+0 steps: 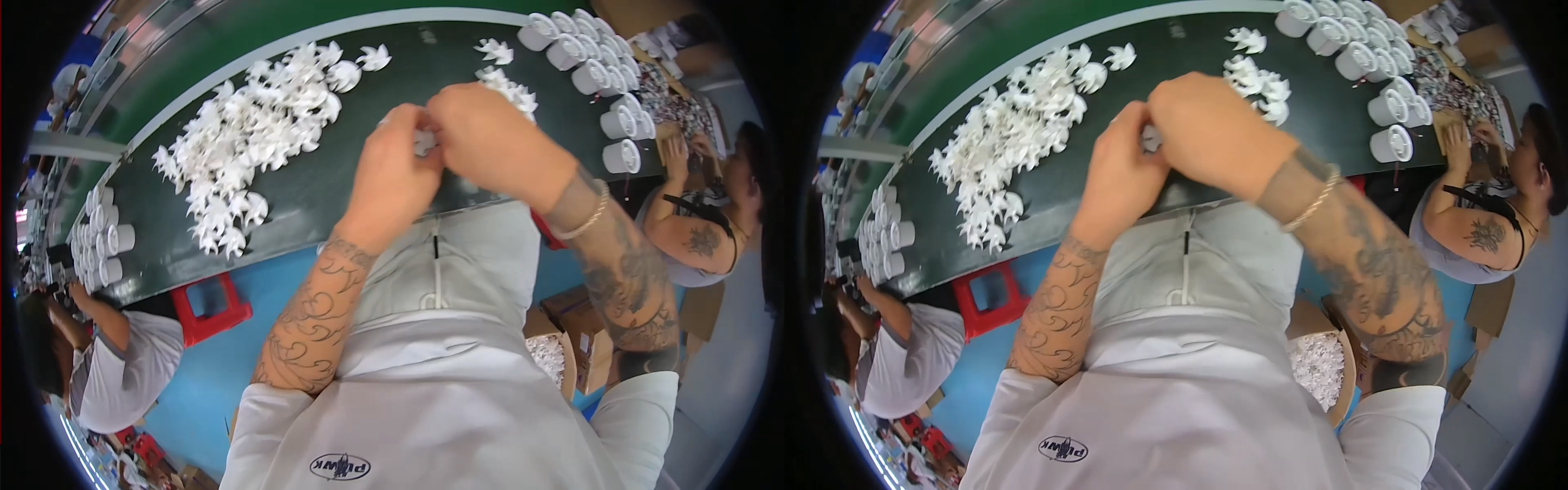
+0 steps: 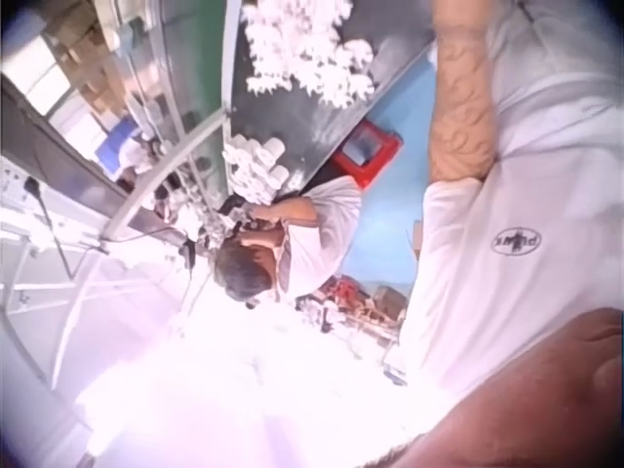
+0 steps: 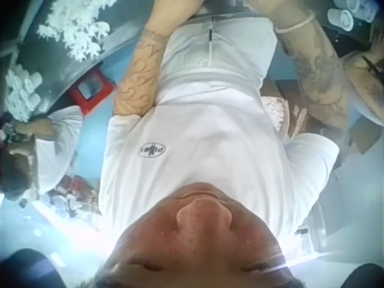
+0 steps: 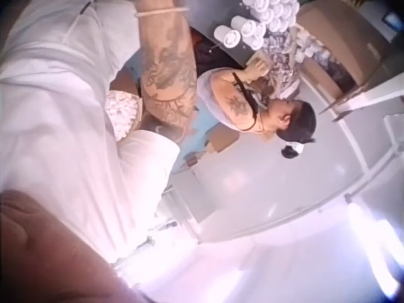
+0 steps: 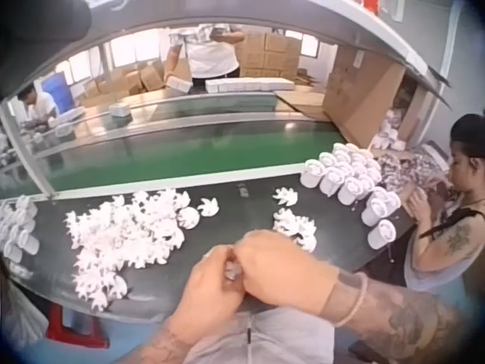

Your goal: The person assembles small white plastic components into white plastic cups by hand at a production line station.

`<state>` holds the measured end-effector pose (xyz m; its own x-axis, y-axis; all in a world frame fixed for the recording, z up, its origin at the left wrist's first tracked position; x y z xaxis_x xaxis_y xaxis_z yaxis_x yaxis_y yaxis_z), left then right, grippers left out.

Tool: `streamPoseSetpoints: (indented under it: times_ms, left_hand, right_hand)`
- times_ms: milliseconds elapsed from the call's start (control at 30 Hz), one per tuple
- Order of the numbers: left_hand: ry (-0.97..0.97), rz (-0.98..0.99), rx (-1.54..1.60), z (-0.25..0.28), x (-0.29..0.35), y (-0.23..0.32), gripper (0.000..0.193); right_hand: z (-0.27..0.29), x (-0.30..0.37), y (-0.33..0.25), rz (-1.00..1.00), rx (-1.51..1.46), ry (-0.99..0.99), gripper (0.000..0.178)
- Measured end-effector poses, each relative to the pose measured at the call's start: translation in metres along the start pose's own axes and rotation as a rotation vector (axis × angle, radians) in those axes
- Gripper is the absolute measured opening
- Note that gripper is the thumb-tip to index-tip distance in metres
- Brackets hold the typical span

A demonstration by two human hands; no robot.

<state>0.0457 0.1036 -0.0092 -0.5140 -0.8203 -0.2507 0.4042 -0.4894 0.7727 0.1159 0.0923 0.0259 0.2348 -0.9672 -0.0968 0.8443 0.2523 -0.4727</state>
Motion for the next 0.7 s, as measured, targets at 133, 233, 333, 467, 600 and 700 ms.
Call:
streamPoseSetpoints:
  times_ms: [133, 233, 333, 467, 600, 700]
  left_hand:
    - [-0.056, 0.029, 0.026, 0.003, -0.003, 0.001, 0.045]
    - [-0.096, -0.083, -0.106, 0.003, 0.001, 0.004, 0.056]
    - [-0.135, -0.308, -0.411, -0.004, -0.006, 0.020, 0.057]
    - [0.040, -0.136, -0.106, 0.032, -0.036, 0.019, 0.054]
    - [0.162, -0.026, 0.131, 0.033, -0.057, 0.011, 0.053]
    - [0.226, 0.039, 0.217, 0.023, -0.071, -0.005, 0.049]
  right_hand:
    - [0.008, 0.002, 0.009, 0.021, 0.009, 0.089, 0.006]
    - [0.046, 0.014, 0.051, -0.248, -0.199, 0.234, 0.009]
    - [0.056, 0.036, 0.117, -0.413, -0.233, 0.378, 0.014]
    - [0.080, 0.067, 0.113, -0.388, -0.153, 0.888, 0.019]
    - [-0.010, 0.035, 0.089, -0.476, -1.770, 0.866, 0.044]
    - [-0.027, 0.009, 0.082, -0.478, -2.120, 0.801, 0.045]
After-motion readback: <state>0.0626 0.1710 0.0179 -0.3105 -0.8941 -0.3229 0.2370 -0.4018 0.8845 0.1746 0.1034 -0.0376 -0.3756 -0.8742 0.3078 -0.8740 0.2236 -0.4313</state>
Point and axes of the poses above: each hand's wrist, its own x-axis away from the middle knuckle, its own z-axis out of the back of the hand, y = z × x, the point moved 10 cm from there along -x, towards the middle knuckle, and after that the axes turned 7 degrees about -x, right-handed, at the moved point
